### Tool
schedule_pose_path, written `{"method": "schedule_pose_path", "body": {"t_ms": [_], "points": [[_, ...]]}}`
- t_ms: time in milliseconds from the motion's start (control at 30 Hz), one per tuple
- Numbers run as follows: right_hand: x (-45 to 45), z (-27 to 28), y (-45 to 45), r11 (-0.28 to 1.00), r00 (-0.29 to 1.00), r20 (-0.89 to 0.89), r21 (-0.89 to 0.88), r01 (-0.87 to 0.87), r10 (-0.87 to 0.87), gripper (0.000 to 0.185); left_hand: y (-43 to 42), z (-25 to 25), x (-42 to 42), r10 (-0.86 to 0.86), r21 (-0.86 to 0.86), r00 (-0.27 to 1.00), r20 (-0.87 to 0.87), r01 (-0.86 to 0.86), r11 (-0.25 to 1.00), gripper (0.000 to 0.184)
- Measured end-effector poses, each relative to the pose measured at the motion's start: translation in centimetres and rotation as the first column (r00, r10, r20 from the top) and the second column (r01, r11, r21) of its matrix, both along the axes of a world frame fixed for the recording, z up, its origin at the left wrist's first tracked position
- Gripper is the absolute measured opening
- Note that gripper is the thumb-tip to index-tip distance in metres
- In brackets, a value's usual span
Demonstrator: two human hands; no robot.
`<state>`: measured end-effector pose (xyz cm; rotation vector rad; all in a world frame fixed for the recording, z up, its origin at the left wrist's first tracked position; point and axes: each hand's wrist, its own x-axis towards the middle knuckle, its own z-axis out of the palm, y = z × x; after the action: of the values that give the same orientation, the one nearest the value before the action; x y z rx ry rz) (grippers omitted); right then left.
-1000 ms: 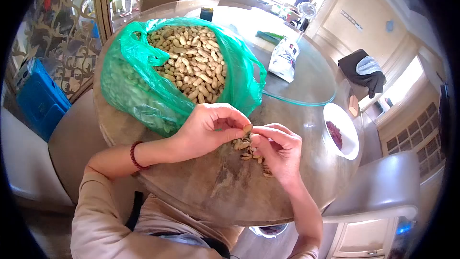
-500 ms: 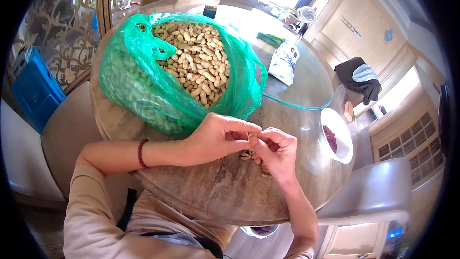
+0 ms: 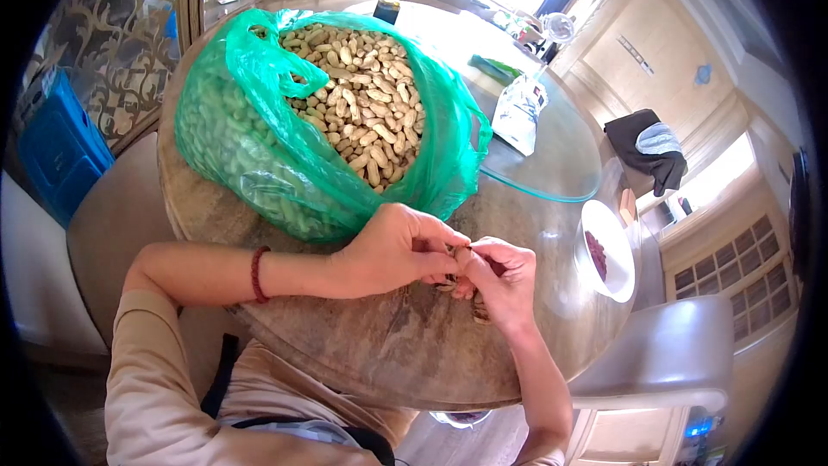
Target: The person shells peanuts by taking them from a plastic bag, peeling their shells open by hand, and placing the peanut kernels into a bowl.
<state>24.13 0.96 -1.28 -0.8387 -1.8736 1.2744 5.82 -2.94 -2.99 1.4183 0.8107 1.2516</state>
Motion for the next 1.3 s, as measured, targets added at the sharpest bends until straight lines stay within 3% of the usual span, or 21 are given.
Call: {"method": "schedule_pose_path", "body": {"t_ms": [367, 533, 633, 700, 733, 800, 833, 867, 900, 967, 1033, 1100, 1167, 1233, 1300], "points": [[0.1, 0.2, 0.4, 0.983, 0.994, -0.086, -0.168, -0.079, 0.065, 0.018, 1.1, 0.1, -1.2, -0.042, -0.117, 0.993, 0.109, 0.055, 0.992, 0.024], [0.6, 0.3, 1.4, 0.98, 0.992, -0.056, -0.162, -0.117, 0.109, 0.018, 1.3, -0.2, -1.0, -0.039, -0.119, 0.99, 0.133, 0.055, 0.991, 0.027], [0.6, 0.4, 1.2, 0.983, 0.993, 0.0, -0.141, -0.115, 0.116, 0.016, 1.1, -0.2, -0.9, -0.09, -0.032, 0.996, 0.007, 0.09, 0.995, 0.029], [0.5, 0.6, 0.8, 0.986, 0.993, 0.02, -0.129, -0.11, 0.113, 0.014, 0.6, 0.1, -0.6, -0.014, 0.128, 0.983, -0.181, 0.038, 0.991, 0.031], [0.5, 0.8, 0.6, 0.99, 0.997, 0.027, -0.123, -0.063, 0.067, 0.011, 0.4, 0.4, -0.5, -0.007, 0.126, 0.983, -0.184, 0.03, 0.992, 0.031], [0.5, 0.9, 0.9, 0.993, 0.999, 0.027, -0.115, -0.033, 0.037, 0.008, 0.0, 1.0, -0.6, 0.169, 0.377, 0.89, -0.424, 0.003, 0.926, 0.034], [0.9, 1.0, 1.2, 1.0, 0.991, 0.133, 0.013, 0.025, -0.026, 0.005, -0.1, 0.7, -0.6, 0.18, 0.377, 0.885, -0.43, -0.005, 0.926, 0.034], [1.2, 1.1, 1.5, 0.987, 0.969, 0.226, 0.147, 0.071, -0.104, 0.003, 0.0, 0.2, -0.5, 0.342, 0.613, 0.849, -0.403, -0.028, 0.79, 0.035], [1.2, 1.5, 1.6, 0.987, 0.972, 0.217, 0.148, 0.063, -0.095, 0.003, -0.2, 0.6, -0.6, 0.487, 0.804, 0.807, -0.334, -0.026, 0.594, 0.037], [1.4, 2.6, 1.3, 0.891, 0.891, 0.397, 0.455, 0.018, -0.22, 0.004, 0.1, 1.6, -1.8, 0.622, 0.895, 0.741, -0.251, -0.068, 0.442, 0.031], [1.3, 3.2, 1.1, 0.877, 0.862, 0.444, 0.481, 0.002, -0.246, 0.005, 0.2, 3.6, -4.1, 0.785, 0.923, 0.561, -0.263, -0.09, 0.374, 0.024], [1.8, 3.1, 1.4, 0.841, 0.806, 0.539, 0.532, -0.101, -0.244, 0.007, -0.2, 5.4, -6.4, 0.864, 0.878, 0.268, -0.425, -0.111, 0.466, 0.015], [2.2, 3.0, 1.5, 0.841, 0.787, 0.57, 0.526, -0.13, -0.235, 0.008, 0.1, 5.5, -8.6, 0.818, 0.798, 0.119, -0.562, -0.181, 0.575, 0.013], [2.3, 3.1, 1.4, 0.839, 0.767, 0.599, 0.521, -0.159, -0.227, 0.009, -0.2, 5.9, -9.4, 0.79, 0.766, 0.122, -0.601, -0.194, 0.613, 0.012], [2.2, 3.3, 1.3, 0.814, 0.775, 0.573, 0.565, -0.137, -0.267, 0.012, -0.8, 6.2, -9.7, 0.71, 0.684, 0.206, -0.673, -0.192, 0.704, 0.014]]}}
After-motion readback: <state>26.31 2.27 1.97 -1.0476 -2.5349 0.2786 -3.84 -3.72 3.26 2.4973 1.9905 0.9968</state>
